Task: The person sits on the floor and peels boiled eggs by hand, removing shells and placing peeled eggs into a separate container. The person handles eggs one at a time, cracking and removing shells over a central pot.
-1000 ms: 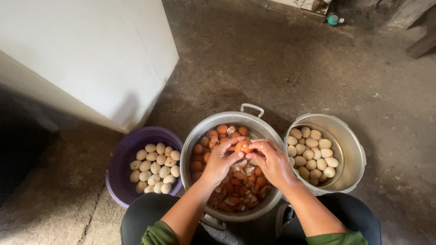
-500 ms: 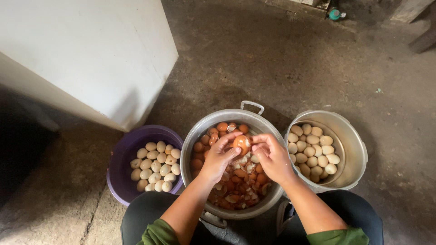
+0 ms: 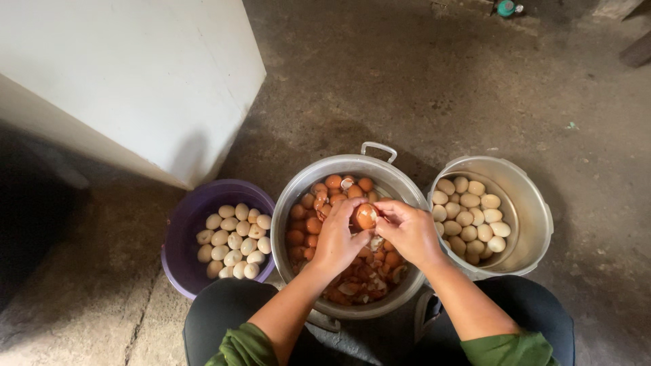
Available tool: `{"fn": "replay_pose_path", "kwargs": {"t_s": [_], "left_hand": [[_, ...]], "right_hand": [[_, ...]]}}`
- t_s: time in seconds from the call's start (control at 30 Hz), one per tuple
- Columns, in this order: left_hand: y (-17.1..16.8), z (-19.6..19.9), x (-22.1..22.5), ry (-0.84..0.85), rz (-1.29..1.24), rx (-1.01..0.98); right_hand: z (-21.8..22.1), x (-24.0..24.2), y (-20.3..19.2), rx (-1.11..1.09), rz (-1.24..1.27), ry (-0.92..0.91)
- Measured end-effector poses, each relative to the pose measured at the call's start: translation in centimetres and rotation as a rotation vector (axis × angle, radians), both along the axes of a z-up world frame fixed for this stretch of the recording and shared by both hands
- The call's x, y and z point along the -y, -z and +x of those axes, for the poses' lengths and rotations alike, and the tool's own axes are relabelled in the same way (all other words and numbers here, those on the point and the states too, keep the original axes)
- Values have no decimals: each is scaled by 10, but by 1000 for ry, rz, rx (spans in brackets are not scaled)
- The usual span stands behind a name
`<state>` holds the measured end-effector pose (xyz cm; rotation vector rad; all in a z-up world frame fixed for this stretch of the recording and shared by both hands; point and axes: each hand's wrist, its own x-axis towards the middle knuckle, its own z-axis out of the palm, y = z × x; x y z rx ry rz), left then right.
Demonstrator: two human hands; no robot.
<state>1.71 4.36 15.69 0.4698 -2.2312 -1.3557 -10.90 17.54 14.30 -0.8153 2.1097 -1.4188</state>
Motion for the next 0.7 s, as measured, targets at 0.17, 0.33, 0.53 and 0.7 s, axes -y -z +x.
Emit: {"fn": "replay_pose_path", "kwargs": {"t_s": [0.17,0.33,0.53,0.7], "left_hand": [[7,-2,2,108,405,-13],[9,-3,5,136,438,-60],[3,0,-4,-44,-68,-100],[4,-1,-5,-45,-60,-79]], "right_hand": [[-10,3,-2,-130,100,56],[-13,2,1,172,-118,-119],[-6,1,8,302,-78,-141],[-9,5,23,660,-296,-102]]}}
